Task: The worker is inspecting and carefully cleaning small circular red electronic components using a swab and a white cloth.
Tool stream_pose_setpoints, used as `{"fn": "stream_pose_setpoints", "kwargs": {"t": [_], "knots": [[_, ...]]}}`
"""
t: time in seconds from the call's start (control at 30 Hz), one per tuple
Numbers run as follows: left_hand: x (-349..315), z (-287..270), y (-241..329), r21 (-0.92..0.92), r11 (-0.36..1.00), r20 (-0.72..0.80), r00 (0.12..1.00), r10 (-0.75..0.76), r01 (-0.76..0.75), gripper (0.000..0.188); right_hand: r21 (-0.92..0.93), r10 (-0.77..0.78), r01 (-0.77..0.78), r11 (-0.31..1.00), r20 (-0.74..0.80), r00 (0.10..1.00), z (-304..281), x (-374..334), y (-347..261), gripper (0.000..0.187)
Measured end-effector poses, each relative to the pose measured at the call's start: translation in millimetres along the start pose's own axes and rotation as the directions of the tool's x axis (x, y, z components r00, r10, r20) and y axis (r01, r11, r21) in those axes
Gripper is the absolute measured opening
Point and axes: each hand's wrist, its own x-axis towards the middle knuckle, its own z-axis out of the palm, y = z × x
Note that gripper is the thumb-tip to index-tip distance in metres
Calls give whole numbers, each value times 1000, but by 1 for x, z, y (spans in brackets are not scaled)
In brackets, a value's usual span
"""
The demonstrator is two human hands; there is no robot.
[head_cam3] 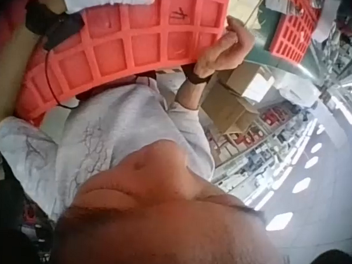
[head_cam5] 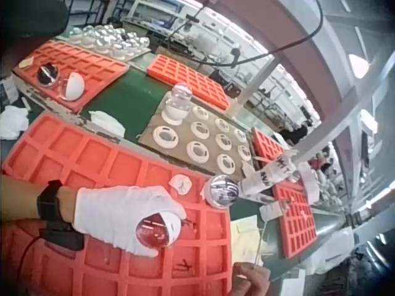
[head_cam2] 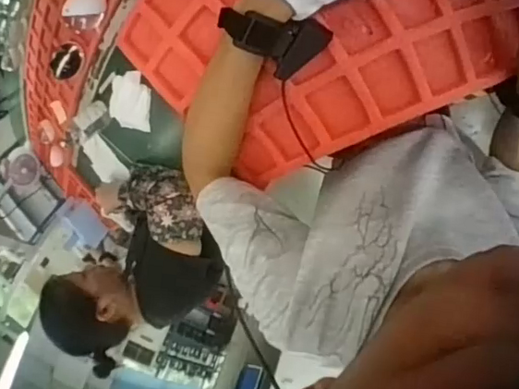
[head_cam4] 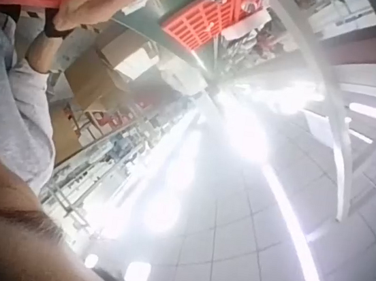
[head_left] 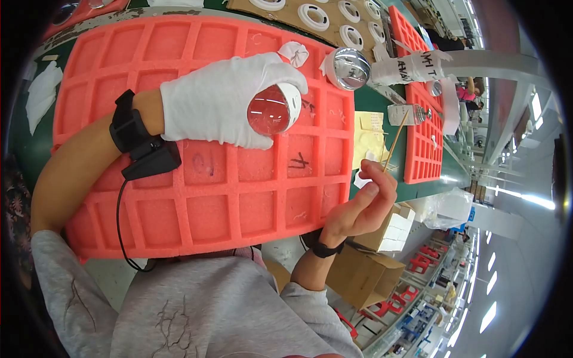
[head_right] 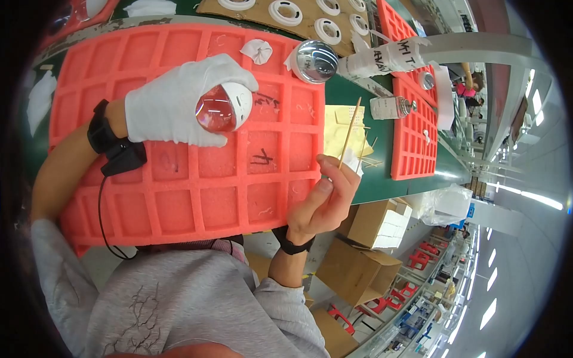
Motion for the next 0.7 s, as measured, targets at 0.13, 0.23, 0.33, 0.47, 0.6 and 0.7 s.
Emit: {"fn": "stream_pose_setpoints", "kwargs": {"t": [0.13,0.23,0.33,0.47,0.6,0.7], "knots": [[1,1,3,1,999,14,999,-32,32,63,84,50,-46,995,-52,997,1,9,-2,22],[3,1,4,-13,999,6,999,-43,44,62,189,90,-63,980,-141,986,-6,25,0,21],[3,4,-4,-52,999,-29,999,-16,15,62,250,112,-71,966,-153,982,-9,30,2,21],[1,-2,-2,-55,998,-30,999,-39,37,64,222,108,-102,970,-17,994,-7,18,1,23],[6,4,-5,77,994,-89,992,85,-78,66,139,112,-142,980,202,973,-47,-11,11,24],[4,-2,-2,263,952,-140,970,201,-159,66,327,-48,19,945,84,995,-64,21,-10,22]]}}
